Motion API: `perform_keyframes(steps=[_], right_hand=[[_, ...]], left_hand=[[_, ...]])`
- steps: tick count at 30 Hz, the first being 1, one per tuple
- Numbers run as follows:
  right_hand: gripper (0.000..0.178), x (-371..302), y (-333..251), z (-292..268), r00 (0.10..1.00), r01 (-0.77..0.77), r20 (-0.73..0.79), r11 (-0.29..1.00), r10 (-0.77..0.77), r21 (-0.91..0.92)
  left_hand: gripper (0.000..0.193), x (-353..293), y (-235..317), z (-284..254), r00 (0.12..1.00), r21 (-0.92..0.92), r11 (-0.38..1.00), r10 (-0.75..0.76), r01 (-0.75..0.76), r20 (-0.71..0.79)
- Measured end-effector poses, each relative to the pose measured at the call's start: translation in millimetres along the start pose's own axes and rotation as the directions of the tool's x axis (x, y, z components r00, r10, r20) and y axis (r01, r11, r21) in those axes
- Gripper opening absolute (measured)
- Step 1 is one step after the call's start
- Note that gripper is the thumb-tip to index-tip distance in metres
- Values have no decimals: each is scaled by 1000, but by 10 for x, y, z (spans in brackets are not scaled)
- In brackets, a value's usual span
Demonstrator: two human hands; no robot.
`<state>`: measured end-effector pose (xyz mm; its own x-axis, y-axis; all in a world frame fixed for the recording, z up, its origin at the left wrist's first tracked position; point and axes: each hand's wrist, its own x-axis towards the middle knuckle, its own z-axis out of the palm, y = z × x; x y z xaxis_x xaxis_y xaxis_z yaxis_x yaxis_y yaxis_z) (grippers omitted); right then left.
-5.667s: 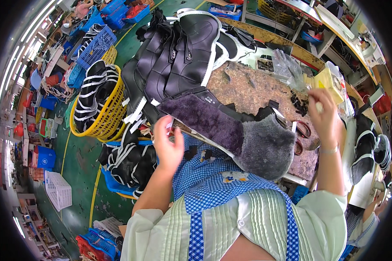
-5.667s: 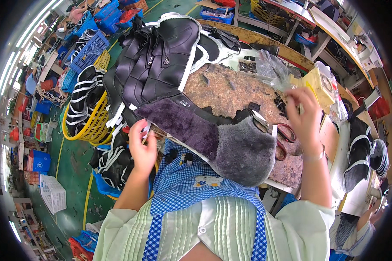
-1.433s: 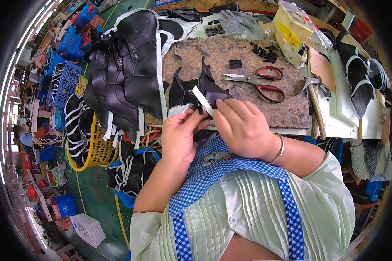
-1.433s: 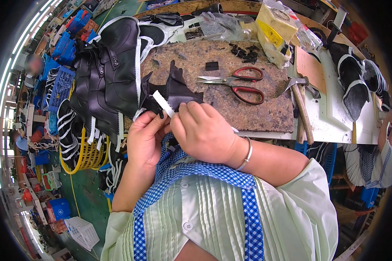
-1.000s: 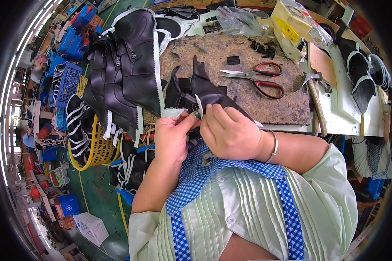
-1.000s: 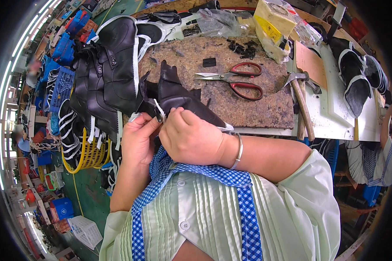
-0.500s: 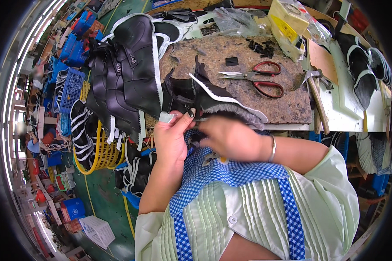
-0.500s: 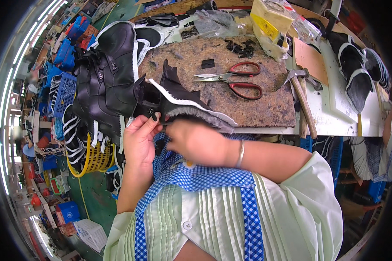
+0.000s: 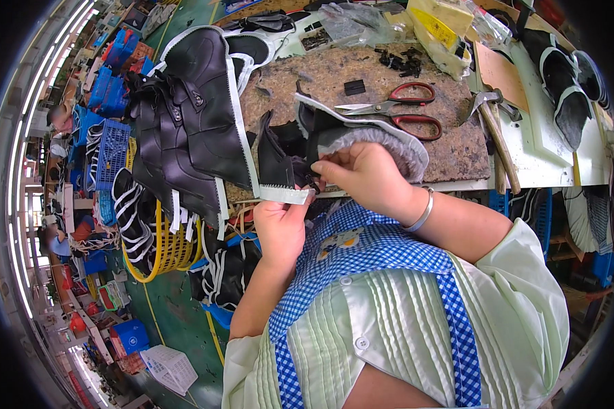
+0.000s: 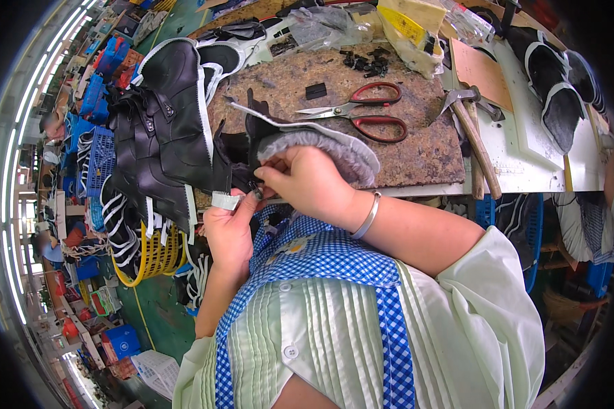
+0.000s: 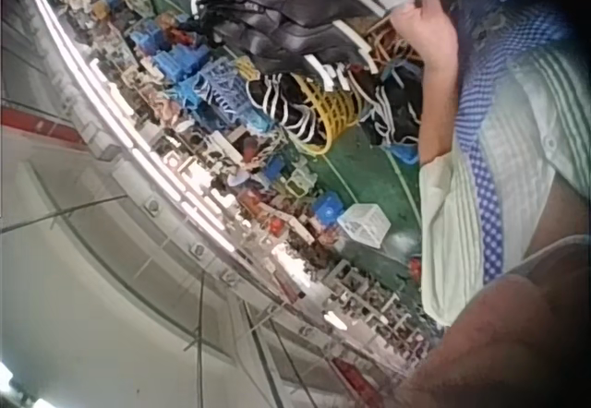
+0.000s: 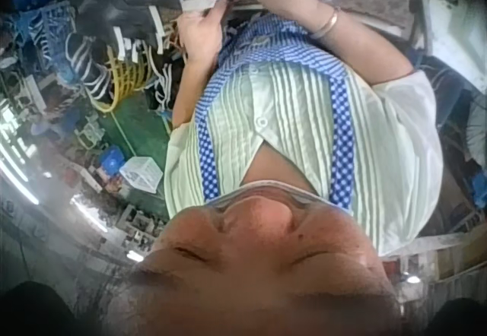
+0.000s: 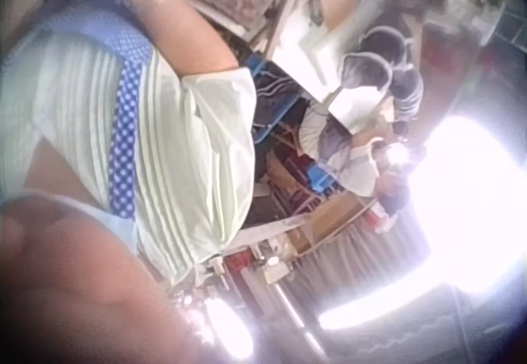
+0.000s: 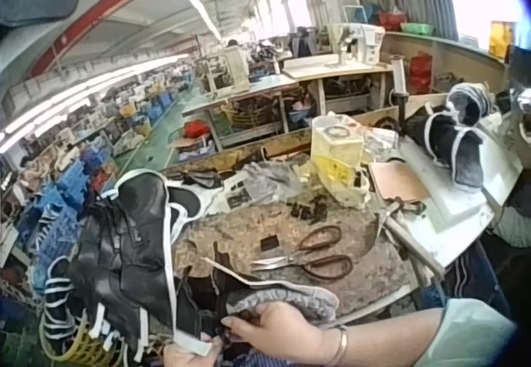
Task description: The person assembles boot uppers by peeling adhesive strips, attaching and pressing furry linings and zipper sections together by hand, and trimming excess material with scissors.
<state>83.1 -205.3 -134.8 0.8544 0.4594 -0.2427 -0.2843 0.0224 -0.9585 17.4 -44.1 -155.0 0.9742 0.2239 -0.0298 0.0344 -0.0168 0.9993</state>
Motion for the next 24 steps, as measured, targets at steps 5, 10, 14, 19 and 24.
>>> perform_keyframes(steps=[5, 10, 14, 19, 24], right_hand=[[19, -29, 57, 33, 996, 63, -64, 994, -57, 87], [21, -20, 17, 40, 991, 118, -71, 992, -114, 48], [22, -60, -16, 41, 992, 104, -57, 992, -108, -73], [21, -121, -106, -24, 969, 231, 4, 908, -245, -350], [19, -116, -137, -46, 950, 292, 31, 846, -311, -446]], left_hand=[[4, 2, 1, 31, 999, 46, 999, -15, 17, -31], [7, 14, 41, 69, 999, 21, 1000, 12, -11, -52], [5, 18, 27, 58, 996, -10, 1000, 4, -5, -89], [2, 34, 14, 21, 997, 34, 999, 40, -37, -67], [6, 44, 53, 23, 999, -24, 999, 33, -33, -10]])
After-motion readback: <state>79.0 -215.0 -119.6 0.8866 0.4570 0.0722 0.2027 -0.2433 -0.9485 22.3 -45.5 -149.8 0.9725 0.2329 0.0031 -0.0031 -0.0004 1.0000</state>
